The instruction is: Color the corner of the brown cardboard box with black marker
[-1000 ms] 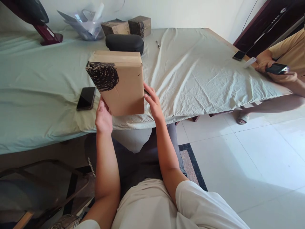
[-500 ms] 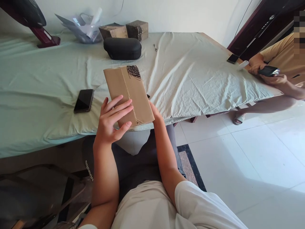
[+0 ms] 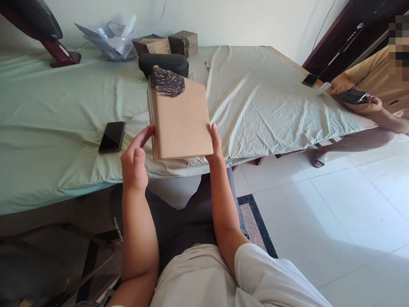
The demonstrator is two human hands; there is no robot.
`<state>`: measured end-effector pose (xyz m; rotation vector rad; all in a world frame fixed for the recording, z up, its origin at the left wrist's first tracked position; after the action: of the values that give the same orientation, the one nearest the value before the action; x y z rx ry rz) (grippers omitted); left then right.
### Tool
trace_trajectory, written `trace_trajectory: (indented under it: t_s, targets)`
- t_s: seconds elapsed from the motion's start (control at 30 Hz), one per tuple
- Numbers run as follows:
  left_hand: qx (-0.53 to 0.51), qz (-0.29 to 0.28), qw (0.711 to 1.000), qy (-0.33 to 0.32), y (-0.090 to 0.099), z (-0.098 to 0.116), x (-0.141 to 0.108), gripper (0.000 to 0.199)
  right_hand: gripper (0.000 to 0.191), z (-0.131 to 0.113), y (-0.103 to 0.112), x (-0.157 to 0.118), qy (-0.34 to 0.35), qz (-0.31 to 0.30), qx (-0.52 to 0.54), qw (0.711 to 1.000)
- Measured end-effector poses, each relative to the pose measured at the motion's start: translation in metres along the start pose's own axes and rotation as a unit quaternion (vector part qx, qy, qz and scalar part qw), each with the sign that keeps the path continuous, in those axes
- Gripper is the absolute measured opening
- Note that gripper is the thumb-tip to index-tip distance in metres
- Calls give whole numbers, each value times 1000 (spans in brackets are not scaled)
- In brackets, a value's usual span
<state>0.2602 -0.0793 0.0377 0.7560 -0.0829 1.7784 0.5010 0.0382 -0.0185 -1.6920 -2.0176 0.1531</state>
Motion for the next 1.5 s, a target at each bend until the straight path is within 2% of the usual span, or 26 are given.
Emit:
trace_trajectory:
  t_s: [0.07, 0.2, 0.33, 0.43, 0.57, 0.73, 0.83, 1.0, 1.17, 1.27, 1.37, 1.43, 1.5]
  targets:
    - [-32, 11, 996, 77, -4, -29, 1, 71, 83, -21, -4, -4, 23, 0, 19, 1000]
    - [-109, 7, 966, 232, -18, -87, -4, 71, 77, -55, -23, -14, 38, -60, -58, 996]
    - [-142, -11, 950, 276, -29, -114, -8, 61, 76, -71, -39, -21, 68, -75, -83, 991]
    - [-156, 21, 950, 269, -29, -118, -7, 63, 80, -64, -42, -21, 75, -58, -82, 992]
    - [-156, 77, 966, 193, -21, -111, -4, 73, 79, -37, -36, -16, 35, -40, -84, 995]
    - [-106, 59, 983, 137, -14, -117, -2, 84, 98, -3, -32, -10, -40, -46, -57, 996]
    - [-70, 34, 990, 117, -17, -121, -1, 86, 98, 4, -35, -6, -32, -65, -33, 997]
    - [-59, 55, 994, 68, -18, -115, -1, 100, 95, 8, -35, -2, 10, -68, -3, 998]
    - [-55, 35, 998, 21, -8, -119, 10, 108, 76, 13, -34, -3, 38, -80, 60, 994]
    - [-55, 37, 997, 39, -1, -133, 22, 120, 58, 18, -36, -2, 14, -93, 71, 993]
    - [-54, 35, 994, 83, 1, -155, 33, 127, 46, 19, -37, 3, -45, -95, 48, 993]
    - [-70, 22, 991, 115, -2, -171, 38, 120, 50, 17, -36, 8, -78, -96, 50, 991]
    - [-89, 8, 985, 147, -5, -186, 41, 105, 54, 14, -34, 14, -92, -99, 64, 989]
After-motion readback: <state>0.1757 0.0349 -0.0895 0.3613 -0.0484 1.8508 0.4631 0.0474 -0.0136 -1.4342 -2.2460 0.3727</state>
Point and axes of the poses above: each hand's wrist, its own x-axis towards the middle knuckle, its own y-axis out of the back of the hand, z = x × y, the point moved 7 cm from there along x, towards the middle knuckle, and after that the axes turned 14 degrees about x, right-handed, at the moved point
